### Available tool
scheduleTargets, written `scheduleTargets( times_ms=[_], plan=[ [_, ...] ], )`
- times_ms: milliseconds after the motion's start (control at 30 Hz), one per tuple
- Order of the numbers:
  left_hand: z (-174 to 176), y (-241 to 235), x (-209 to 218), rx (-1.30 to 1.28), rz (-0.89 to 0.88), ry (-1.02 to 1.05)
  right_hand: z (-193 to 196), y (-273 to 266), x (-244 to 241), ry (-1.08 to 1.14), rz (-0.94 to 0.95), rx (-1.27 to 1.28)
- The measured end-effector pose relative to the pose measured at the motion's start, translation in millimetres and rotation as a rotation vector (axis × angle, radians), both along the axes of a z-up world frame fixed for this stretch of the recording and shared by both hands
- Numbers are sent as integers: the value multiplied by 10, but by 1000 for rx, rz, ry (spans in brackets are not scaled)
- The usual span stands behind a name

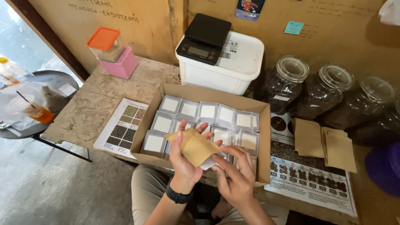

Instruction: The person places small packets into paper sleeves and organizes them in a box.

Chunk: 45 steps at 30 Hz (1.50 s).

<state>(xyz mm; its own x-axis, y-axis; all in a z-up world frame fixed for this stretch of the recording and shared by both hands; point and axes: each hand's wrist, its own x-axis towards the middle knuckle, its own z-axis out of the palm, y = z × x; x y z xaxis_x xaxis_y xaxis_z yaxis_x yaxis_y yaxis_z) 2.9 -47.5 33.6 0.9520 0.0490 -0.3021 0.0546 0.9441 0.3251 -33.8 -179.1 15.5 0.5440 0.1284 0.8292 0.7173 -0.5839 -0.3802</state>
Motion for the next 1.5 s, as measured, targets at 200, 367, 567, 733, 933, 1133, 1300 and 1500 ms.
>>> scheduleTargets(
  times_ms=[200, 367, 567, 733, 933, 1133, 1300, 1500],
  plan=[
    [-187, -29, -11, -19, 9, -182, 59, 47, -72, 62, -24, -126],
    [-347, -71, -40, -51, -45, -330, 45, 43, -84, 105, 12, -191],
    [-351, -94, -65, -66, -139, -364, 28, 22, -115, 222, 36, -246],
    [-360, -95, -96, -70, -191, -401, 1, 0, -146, 248, 3, -292],
    [-381, -23, -186, 110, -208, -519, -225, -105, -92, 100, 21, -99],
    [-264, 245, -197, 837, -101, -738, -141, -385, -22, 89, -42, -53],
    [-337, 448, -197, 1297, -132, -500, 137, -366, -135, 203, -1, 197],
    [-42, 418, -267, 1289, -235, -649, 102, -129, -106, 372, 81, 475]
  ],
)
